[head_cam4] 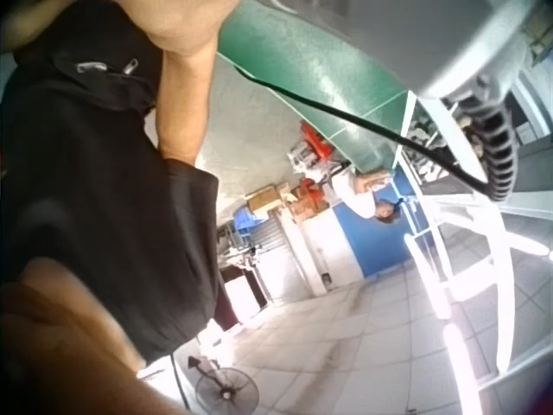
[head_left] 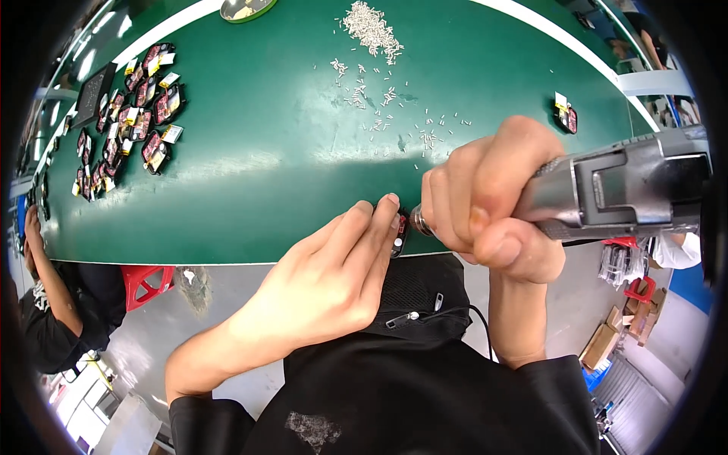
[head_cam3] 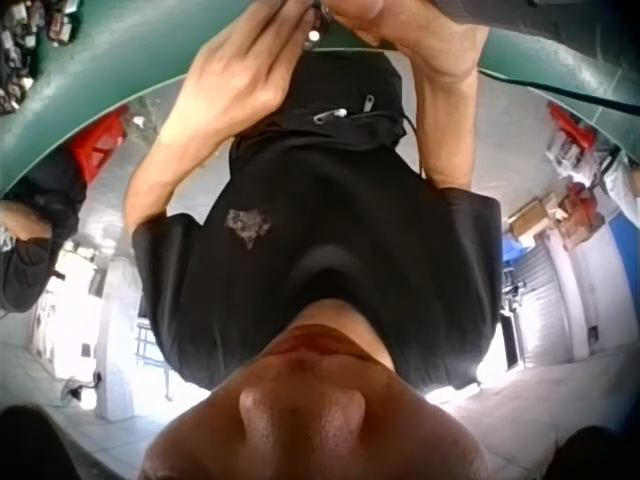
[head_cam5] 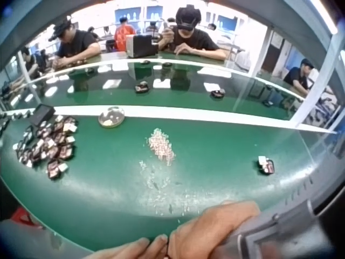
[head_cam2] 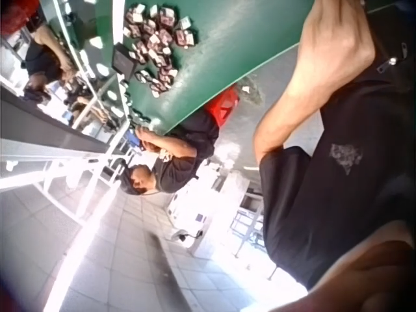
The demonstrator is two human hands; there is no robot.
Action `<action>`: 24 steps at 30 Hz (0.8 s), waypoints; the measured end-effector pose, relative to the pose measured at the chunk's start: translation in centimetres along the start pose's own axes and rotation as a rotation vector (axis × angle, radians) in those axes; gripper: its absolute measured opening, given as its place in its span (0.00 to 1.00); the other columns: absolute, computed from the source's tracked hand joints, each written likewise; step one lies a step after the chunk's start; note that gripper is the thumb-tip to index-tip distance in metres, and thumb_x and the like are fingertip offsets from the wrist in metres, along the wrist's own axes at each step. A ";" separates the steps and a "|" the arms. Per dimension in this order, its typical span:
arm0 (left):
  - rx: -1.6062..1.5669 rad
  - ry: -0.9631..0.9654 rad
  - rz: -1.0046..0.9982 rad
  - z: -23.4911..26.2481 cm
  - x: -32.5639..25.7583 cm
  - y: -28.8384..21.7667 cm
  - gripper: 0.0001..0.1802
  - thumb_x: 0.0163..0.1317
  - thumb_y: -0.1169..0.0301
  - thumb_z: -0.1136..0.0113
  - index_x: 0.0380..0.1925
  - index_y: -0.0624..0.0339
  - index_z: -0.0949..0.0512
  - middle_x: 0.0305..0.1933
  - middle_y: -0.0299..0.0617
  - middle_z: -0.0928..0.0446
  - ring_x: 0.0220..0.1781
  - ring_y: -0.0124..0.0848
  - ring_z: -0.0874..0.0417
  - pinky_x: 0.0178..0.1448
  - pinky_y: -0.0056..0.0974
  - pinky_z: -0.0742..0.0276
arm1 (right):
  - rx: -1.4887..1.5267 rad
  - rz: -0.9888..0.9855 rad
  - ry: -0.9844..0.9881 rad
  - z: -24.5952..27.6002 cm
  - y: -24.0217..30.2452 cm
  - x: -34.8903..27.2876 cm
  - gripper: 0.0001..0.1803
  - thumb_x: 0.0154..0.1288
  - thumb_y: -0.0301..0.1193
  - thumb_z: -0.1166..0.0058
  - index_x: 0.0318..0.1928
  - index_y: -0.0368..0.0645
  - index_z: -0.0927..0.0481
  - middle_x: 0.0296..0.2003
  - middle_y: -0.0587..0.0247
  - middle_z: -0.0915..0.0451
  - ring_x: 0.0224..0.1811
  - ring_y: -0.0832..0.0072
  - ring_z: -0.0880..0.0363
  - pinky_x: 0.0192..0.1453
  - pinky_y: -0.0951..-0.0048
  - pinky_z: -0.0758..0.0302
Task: Using an electric screwdriver to assemble small electronic components on a factory assembly line.
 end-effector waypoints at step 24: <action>0.178 -0.264 0.394 1.1 2.9 11.4 0.18 0.48 0.81 0.36 0.42 0.67 0.24 0.42 0.45 0.26 0.42 0.42 0.23 0.43 0.42 0.25 | 0.728 0.048 -0.562 2.2 -3.2 -6.2 0.06 0.67 0.30 0.53 0.34 0.45 0.35 0.12 0.73 0.41 0.10 0.81 0.42 0.22 0.74 0.36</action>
Point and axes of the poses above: each hand's wrist, its own x-axis towards the middle knuckle, its own z-axis out of the back of the hand, y = z × x, the point moved 5 cm from there along x, towards the middle knuckle
